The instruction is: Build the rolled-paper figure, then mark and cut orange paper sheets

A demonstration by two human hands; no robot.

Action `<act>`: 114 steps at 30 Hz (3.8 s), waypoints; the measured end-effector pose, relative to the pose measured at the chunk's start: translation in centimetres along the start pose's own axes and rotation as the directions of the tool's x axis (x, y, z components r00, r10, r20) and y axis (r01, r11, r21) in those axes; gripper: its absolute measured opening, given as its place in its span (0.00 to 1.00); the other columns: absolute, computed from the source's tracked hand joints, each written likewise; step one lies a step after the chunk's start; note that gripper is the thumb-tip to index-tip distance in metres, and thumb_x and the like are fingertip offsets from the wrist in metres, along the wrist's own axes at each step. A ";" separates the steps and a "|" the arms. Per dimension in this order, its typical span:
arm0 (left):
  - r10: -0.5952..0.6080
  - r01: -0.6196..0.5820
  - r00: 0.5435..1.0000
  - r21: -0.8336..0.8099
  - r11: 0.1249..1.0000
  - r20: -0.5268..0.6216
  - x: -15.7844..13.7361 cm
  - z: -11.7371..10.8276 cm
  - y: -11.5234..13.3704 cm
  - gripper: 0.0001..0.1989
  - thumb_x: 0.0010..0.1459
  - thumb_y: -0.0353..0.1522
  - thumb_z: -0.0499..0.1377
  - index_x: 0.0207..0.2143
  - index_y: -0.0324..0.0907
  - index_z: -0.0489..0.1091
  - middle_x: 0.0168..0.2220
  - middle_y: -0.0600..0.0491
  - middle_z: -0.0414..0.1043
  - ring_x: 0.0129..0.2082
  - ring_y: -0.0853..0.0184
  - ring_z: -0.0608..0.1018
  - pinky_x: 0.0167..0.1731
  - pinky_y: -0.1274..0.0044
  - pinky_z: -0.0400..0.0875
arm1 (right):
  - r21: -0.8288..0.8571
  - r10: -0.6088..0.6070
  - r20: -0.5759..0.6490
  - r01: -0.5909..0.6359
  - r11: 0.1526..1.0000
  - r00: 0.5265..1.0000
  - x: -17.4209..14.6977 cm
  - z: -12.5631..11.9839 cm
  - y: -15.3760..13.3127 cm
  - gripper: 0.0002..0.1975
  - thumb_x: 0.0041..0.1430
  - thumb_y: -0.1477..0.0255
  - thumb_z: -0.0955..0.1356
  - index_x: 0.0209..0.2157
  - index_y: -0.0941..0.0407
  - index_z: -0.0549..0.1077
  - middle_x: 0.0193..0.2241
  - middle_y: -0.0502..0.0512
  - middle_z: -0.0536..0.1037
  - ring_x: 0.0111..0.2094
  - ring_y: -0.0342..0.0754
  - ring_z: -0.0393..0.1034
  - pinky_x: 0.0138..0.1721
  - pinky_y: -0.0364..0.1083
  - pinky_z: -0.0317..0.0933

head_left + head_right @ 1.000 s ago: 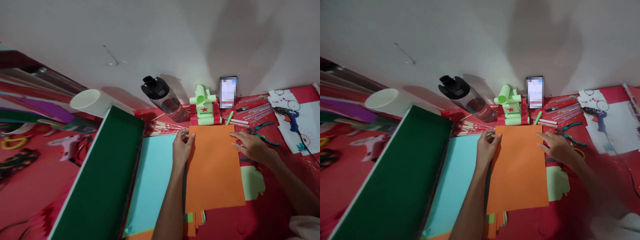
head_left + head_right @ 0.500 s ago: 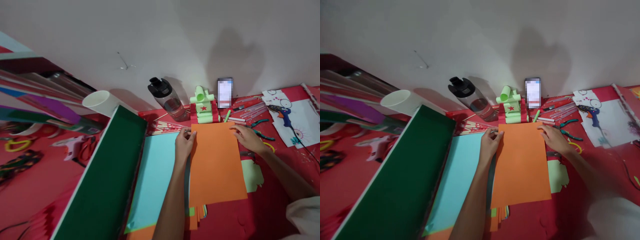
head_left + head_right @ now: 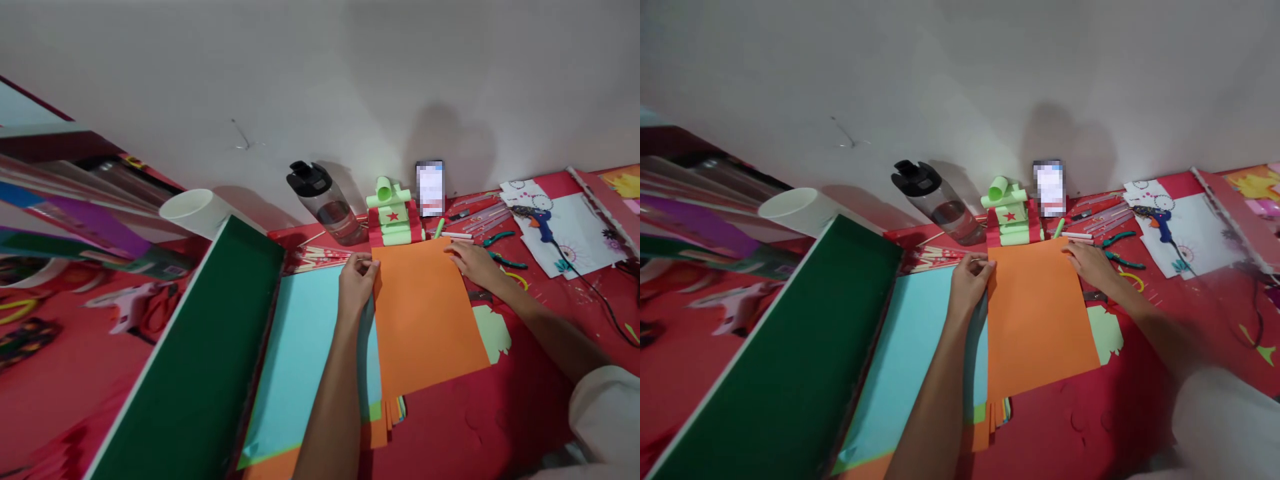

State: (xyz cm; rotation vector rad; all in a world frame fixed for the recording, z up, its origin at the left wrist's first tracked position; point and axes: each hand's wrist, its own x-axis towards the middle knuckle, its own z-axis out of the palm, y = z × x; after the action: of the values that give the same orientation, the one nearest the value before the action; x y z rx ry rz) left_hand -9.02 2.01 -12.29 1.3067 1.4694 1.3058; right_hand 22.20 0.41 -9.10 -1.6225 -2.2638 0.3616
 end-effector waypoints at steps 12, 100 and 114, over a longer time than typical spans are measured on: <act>0.049 -0.050 0.997 0.017 0.999 0.052 0.9 -0.4 -1.1 0.11 0.51 0.40 0.65 0.33 0.43 0.73 0.29 0.54 0.76 0.30 0.65 0.76 0.34 0.75 0.69 | -0.149 -0.208 0.027 0.209 0.966 0.978 5.4 -4.8 1.2 0.15 0.73 0.72 0.64 0.55 0.54 0.77 0.52 0.65 0.76 0.49 0.57 0.70 0.47 0.50 0.63; -0.090 0.091 0.995 -0.034 0.995 0.035 0.1 -0.6 0.5 0.15 0.47 0.39 0.68 0.35 0.43 0.72 0.24 0.58 0.69 0.25 0.69 0.73 0.26 0.79 0.65 | -0.567 0.298 0.306 -0.078 0.820 0.904 -0.3 -8.3 -3.4 0.32 0.74 0.61 0.65 0.67 0.69 0.61 0.44 0.77 0.83 0.48 0.72 0.80 0.42 0.56 0.69; -0.057 0.058 0.998 -0.055 0.997 0.024 0.2 -0.4 0.2 0.13 0.48 0.37 0.68 0.34 0.43 0.72 0.24 0.58 0.68 0.25 0.69 0.72 0.27 0.79 0.65 | 0.476 -0.073 0.323 -0.095 0.875 0.944 1.0 -4.0 -3.1 0.18 0.73 0.71 0.57 0.51 0.56 0.75 0.41 0.58 0.79 0.34 0.46 0.75 0.36 0.45 0.71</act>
State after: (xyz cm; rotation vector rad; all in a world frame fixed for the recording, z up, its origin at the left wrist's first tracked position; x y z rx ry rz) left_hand -9.38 2.11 -12.02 1.2304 1.4346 1.2816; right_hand 20.84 0.45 -4.16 -1.3801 -2.1370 1.1858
